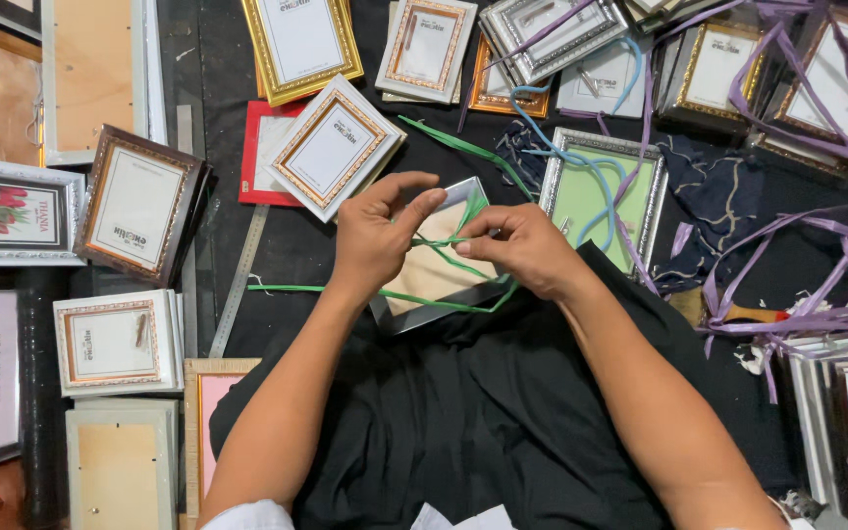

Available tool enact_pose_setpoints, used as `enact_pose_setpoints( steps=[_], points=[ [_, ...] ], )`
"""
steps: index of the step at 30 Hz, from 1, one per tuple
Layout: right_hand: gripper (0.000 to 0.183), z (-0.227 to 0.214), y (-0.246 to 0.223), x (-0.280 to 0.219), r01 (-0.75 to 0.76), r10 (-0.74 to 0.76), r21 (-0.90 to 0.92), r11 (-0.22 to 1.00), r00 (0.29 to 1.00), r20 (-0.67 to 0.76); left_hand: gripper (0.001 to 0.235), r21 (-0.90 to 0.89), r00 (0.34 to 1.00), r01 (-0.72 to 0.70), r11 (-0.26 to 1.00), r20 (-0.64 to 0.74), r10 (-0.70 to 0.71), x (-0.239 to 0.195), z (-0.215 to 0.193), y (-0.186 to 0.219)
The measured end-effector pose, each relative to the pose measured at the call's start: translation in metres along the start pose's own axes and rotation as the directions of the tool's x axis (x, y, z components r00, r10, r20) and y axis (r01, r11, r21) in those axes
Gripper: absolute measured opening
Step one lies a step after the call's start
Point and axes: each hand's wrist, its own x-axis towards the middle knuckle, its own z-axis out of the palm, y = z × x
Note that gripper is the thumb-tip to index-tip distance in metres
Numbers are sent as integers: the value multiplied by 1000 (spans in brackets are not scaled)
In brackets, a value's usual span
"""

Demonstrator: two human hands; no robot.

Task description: The person ties a green ribbon around a small picture frame, forming a bow. They then wrap a second green ribbon around the frame and tie it into a bow as well.

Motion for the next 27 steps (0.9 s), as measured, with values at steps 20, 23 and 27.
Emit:
enact_pose_setpoints(
  steps=[20,23,27],
  points=[
    [17,-22,6,4,-162,154,372,914,987,49,44,127,841,246,961,465,-276,-8,-19,11],
    [28,-20,11,5,-159,110,395,905,983,144,29,142,901,144,979,391,-189,-2,-6,-16],
    [43,-18,13,7,-119,68,360,925,986,153,20,188,962,-24,982,272,-28,7,-5,-54]
  ],
)
